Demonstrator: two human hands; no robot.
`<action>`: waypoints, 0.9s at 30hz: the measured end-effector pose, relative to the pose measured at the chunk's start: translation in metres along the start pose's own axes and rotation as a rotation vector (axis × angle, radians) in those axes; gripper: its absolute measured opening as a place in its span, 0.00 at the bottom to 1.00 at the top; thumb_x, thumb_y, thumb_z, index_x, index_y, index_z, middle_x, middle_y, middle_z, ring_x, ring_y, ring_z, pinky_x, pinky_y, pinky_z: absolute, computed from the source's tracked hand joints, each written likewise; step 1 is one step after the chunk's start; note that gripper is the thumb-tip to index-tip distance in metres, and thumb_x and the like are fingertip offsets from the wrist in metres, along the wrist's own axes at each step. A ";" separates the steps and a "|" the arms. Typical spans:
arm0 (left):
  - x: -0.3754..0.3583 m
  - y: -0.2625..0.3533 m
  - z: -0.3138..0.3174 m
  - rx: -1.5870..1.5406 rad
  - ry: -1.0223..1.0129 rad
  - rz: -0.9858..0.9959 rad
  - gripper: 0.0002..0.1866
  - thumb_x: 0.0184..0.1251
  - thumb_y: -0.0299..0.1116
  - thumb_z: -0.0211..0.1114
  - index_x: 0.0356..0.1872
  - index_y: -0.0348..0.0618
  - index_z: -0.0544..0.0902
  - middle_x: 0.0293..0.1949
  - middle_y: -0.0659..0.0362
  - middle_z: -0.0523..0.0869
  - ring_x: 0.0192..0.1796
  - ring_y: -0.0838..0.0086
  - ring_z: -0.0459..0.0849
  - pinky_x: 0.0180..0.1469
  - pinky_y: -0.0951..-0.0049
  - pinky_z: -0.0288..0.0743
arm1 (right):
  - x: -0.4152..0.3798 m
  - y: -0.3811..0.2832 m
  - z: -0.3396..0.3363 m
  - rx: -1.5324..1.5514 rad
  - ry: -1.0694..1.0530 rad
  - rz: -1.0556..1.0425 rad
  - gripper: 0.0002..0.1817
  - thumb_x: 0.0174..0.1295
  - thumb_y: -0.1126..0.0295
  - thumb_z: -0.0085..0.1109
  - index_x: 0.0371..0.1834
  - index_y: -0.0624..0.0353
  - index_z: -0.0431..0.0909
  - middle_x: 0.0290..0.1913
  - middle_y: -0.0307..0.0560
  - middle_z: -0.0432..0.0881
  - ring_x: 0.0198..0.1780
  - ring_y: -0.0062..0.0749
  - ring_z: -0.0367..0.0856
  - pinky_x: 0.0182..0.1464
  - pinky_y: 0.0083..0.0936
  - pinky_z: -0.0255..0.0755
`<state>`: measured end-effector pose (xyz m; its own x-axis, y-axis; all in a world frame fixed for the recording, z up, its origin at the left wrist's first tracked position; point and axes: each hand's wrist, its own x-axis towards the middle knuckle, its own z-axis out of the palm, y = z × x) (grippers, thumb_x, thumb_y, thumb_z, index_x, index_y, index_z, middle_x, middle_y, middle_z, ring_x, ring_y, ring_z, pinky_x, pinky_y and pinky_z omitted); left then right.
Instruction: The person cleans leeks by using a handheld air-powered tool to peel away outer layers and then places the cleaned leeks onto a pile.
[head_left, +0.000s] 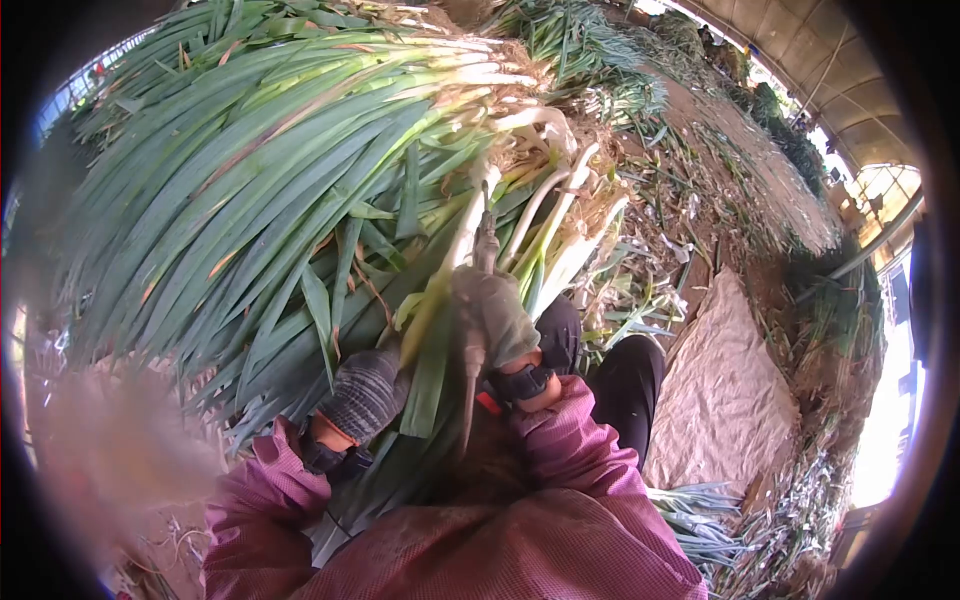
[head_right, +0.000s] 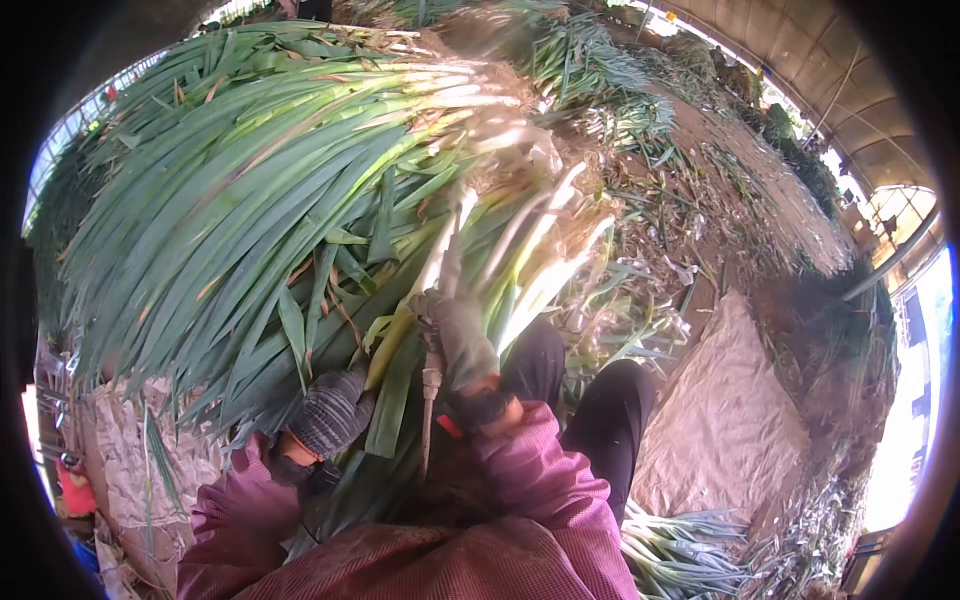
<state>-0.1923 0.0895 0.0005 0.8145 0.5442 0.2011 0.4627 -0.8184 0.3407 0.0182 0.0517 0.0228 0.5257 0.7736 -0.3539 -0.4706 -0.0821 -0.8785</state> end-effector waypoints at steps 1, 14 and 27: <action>-0.001 0.008 -0.005 0.078 -0.034 -0.013 0.18 0.59 0.34 0.62 0.46 0.31 0.79 0.31 0.45 0.82 0.34 0.49 0.80 0.40 0.53 0.74 | -0.002 0.001 -0.004 0.042 0.001 0.004 0.06 0.60 0.69 0.55 0.31 0.59 0.78 0.22 0.36 0.72 0.19 0.22 0.69 0.19 0.19 0.62; -0.006 0.039 -0.005 0.680 -0.171 -0.036 0.13 0.55 0.32 0.58 0.40 0.39 0.78 0.24 0.55 0.82 0.27 0.62 0.84 0.27 0.61 0.76 | -0.056 0.006 -0.024 0.213 -0.114 0.083 0.08 0.52 0.71 0.64 0.33 0.60 0.76 0.21 0.38 0.73 0.15 0.23 0.68 0.17 0.21 0.62; 0.131 0.023 -0.033 -0.361 -0.102 -0.059 0.18 0.65 0.42 0.63 0.36 0.34 0.78 0.30 0.52 0.80 0.33 0.66 0.76 0.39 0.62 0.69 | -0.100 0.030 -0.018 0.124 -0.178 0.115 0.13 0.52 0.78 0.63 0.42 0.67 0.78 0.32 0.44 0.82 0.31 0.26 0.79 0.36 0.23 0.74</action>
<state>-0.0862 0.1479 0.0652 0.8292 0.5524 0.0852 0.3715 -0.6587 0.6543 -0.0360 -0.0397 0.0258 0.3360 0.8630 -0.3773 -0.6090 -0.1065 -0.7860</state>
